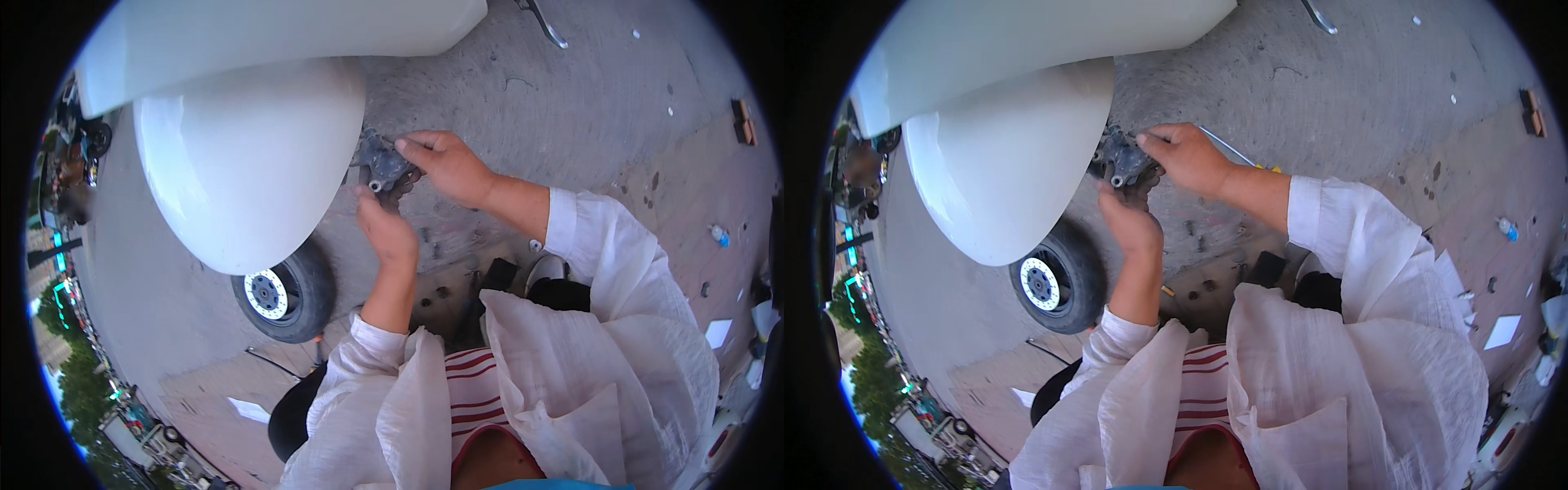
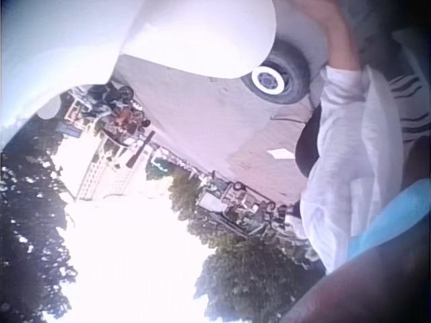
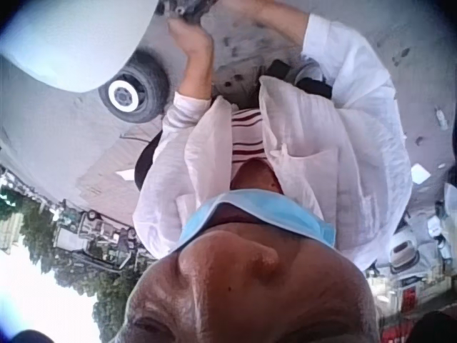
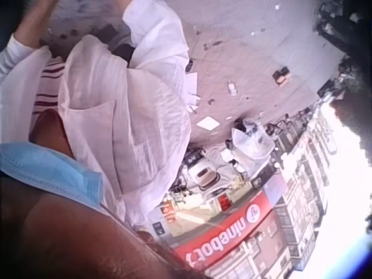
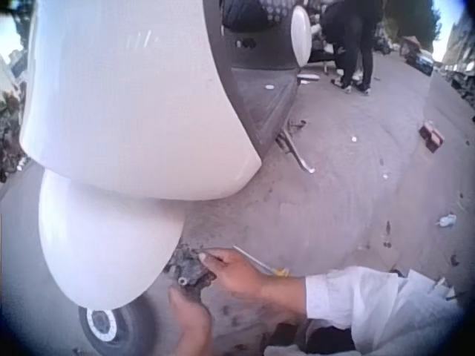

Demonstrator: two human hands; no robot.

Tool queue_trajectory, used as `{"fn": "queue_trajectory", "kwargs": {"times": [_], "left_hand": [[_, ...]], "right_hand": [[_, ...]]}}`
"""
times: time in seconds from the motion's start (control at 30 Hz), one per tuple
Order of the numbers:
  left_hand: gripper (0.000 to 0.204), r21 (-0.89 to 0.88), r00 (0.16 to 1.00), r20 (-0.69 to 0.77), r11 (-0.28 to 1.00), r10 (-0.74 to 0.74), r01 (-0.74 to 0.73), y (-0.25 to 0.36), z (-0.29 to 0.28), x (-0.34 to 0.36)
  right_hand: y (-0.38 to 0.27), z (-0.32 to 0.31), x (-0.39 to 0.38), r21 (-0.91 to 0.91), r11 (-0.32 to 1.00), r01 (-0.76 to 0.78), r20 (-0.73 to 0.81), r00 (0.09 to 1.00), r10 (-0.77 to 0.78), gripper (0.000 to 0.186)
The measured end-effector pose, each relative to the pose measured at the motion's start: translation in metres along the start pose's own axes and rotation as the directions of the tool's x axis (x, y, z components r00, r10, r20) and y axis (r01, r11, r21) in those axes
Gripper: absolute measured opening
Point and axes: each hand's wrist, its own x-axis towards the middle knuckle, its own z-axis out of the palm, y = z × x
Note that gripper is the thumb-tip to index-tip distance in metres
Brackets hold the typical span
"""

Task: The person works on a small metal component near the front wheel of a white scooter, repeatedly inserting and removing a small pin or clip with their fingers. They rotate the part to access different sides and continue the same insertion/removal cycle throughout the clip.

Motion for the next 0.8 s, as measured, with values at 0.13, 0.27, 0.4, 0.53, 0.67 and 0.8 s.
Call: {"fn": "queue_trajectory", "kwargs": {"times": [0.13,0.27,0.4,0.53,0.67,0.8], "left_hand": [[0.049,0.094,0.990,0.074,0.988,0.120,-0.127,-0.004,-0.005,-0.006],[0.049,0.229,0.979,0.108,0.954,0.171,-0.192,-0.007,-0.014,-0.009],[0.051,0.327,0.972,0.142,0.918,0.187,-0.224,-0.017,-0.033,0.000],[0.047,0.439,0.971,0.094,0.866,0.219,-0.238,-0.007,-0.035,-0.002],[0.045,0.460,0.954,0.061,0.840,0.292,-0.286,-0.008,-0.035,-0.001],[0.047,0.532,0.973,0.099,0.815,0.209,-0.229,-0.003,-0.039,-0.001]], "right_hand": [[-0.005,-0.007,0.007,0.280,0.953,-0.113,0.060,0.993,0.100,0.029],[-0.008,-0.004,0.008,0.324,0.936,-0.140,0.046,0.990,0.133,0.026],[-0.009,-0.002,0.007,0.315,0.937,-0.151,0.064,0.988,0.138,0.025],[-0.015,0.006,0.002,0.303,0.942,-0.146,0.058,0.989,0.135,0.025],[-0.012,0.008,0.002,0.280,0.952,-0.127,0.051,0.992,0.117,0.025],[-0.012,0.007,0.002,0.252,0.961,-0.117,0.033,0.993,0.112,0.026]]}}
